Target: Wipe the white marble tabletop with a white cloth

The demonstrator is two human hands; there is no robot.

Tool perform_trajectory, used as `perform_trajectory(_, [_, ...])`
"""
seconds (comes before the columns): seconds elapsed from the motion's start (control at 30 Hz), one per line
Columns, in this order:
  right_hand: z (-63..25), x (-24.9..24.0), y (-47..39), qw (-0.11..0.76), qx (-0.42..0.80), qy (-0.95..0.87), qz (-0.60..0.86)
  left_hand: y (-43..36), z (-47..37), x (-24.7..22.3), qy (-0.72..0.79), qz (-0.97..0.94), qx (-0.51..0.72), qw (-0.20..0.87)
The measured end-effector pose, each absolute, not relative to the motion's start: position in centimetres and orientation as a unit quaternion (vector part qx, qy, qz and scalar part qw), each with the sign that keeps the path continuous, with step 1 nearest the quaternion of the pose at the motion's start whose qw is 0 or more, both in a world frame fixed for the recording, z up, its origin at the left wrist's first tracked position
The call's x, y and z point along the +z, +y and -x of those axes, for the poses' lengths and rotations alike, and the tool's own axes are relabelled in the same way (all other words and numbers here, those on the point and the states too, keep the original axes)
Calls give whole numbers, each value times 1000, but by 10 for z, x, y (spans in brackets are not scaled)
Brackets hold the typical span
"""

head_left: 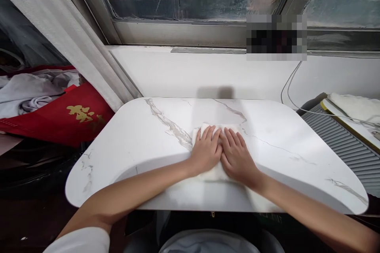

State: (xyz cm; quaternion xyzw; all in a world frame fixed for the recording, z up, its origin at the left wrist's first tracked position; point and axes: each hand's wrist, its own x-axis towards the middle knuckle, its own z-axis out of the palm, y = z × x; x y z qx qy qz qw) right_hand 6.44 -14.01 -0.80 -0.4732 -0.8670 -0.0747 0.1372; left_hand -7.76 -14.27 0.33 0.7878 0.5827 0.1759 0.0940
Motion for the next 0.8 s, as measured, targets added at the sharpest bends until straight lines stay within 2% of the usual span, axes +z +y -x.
perform_trajectory(0.23, [-24, -9, -18, 138, -58, -852, 502, -24, 104, -2, 630, -747, 196, 78])
perform_trajectory(0.4, [-4, -6, 27, 131, -54, -835, 532, 27, 118, -1, 630, -749, 191, 74])
perform_trajectory(0.6, [-4, -4, 25, 118, -51, -837, 531, 25, 118, -2, 633, -748, 189, 65])
perform_trajectory(0.8, [-9, -3, -20, 129, 0, -838, 531, -21, 118, -2, 628, -758, 172, 48])
